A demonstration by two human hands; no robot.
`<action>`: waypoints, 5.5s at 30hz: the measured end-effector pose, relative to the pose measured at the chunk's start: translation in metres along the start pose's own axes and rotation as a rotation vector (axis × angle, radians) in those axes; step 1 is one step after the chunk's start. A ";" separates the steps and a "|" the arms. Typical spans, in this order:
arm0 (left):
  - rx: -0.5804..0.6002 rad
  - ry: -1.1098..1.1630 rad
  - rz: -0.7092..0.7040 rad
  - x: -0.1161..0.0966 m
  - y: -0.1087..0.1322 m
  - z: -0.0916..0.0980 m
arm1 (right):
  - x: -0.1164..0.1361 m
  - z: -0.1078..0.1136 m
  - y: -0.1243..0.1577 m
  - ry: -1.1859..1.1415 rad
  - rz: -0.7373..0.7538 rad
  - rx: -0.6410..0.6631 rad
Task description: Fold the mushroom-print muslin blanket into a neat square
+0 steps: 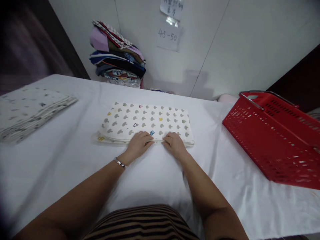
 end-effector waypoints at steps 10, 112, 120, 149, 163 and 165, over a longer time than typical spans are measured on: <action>0.009 0.011 0.023 -0.001 -0.002 0.001 | -0.002 -0.003 -0.002 -0.020 -0.029 -0.009; 0.055 -0.298 -0.047 0.008 0.012 0.018 | 0.018 -0.017 -0.005 0.150 0.077 -0.048; 0.012 -0.207 0.013 0.018 0.008 0.019 | 0.019 -0.023 -0.008 0.167 0.074 -0.043; 0.018 -0.319 -0.060 0.003 0.024 0.025 | 0.026 -0.027 -0.006 0.277 0.101 0.004; -0.007 -0.372 -0.041 0.008 0.031 0.023 | 0.064 -0.059 -0.033 0.377 0.220 0.030; -0.009 -0.374 -0.036 0.011 0.032 0.024 | 0.064 -0.060 -0.030 0.364 0.217 0.008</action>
Point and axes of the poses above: each hand's wrist, its own y-axis away from the middle knuckle, its own z-axis out of the back of the hand, x = y × z, the point moved 8 cm from there along -y, towards the middle knuckle, and after that the axes turned 1 degree about x, right-handed, at the moved point
